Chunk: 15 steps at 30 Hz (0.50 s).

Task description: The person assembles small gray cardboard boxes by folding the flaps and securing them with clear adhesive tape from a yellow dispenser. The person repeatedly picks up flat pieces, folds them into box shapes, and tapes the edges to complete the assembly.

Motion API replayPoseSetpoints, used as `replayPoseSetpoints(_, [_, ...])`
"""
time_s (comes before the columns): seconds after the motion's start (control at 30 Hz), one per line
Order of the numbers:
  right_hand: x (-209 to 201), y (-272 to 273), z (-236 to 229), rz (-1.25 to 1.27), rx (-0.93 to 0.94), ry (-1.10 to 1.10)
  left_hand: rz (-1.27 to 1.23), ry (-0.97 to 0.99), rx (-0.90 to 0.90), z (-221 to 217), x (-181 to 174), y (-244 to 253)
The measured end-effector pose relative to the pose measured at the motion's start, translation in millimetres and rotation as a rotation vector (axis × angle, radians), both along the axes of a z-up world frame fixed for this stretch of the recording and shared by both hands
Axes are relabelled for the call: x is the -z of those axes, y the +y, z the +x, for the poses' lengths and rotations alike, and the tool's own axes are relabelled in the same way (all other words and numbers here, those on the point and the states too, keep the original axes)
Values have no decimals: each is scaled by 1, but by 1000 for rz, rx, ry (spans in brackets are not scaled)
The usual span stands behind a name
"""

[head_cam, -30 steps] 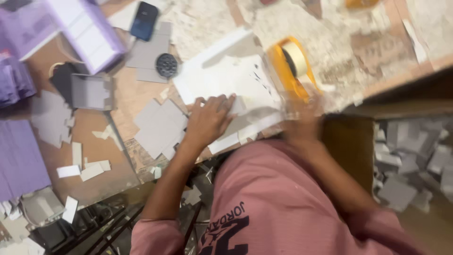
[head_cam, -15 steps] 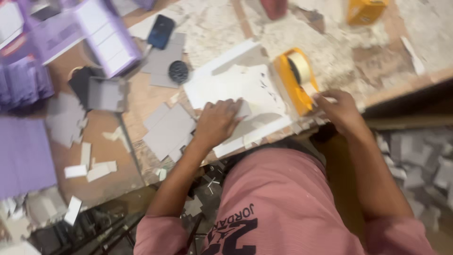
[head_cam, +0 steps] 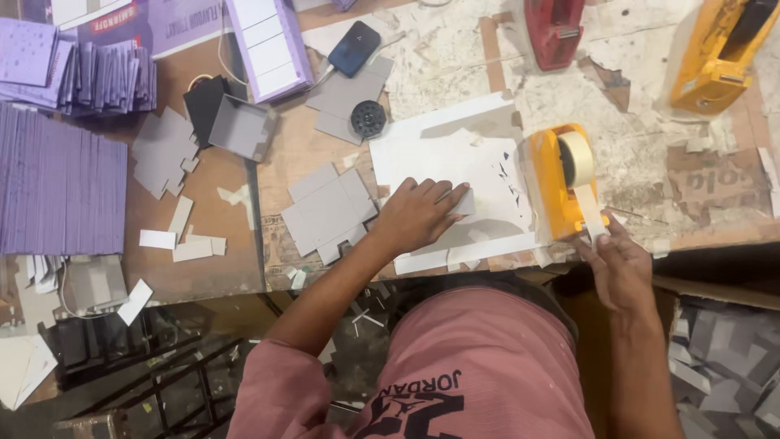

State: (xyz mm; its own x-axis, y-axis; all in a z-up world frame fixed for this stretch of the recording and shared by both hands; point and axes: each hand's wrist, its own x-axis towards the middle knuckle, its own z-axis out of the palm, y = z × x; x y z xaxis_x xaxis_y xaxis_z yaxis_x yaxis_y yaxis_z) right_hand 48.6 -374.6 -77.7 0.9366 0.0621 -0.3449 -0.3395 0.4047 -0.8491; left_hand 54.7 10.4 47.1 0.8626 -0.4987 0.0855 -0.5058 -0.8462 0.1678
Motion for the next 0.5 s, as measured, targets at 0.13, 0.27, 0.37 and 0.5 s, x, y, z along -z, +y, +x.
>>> replayPoseSetpoints(0.13, [6,-24,-1,-1206,-169,-524,-17,20,1,0,3,0])
replayPoseSetpoints(0.27, [-8,-44,4,-1354,-62,-150,12,85,-16,1,7,1])
replayPoseSetpoints(0.37, [-20,-39,7,-1056,1,-346,-91,105,-13,3,11,1])
replayPoseSetpoints(0.5, [-32,-10,17,-734,-163,-274,-38,57,-20,1,14,-5])
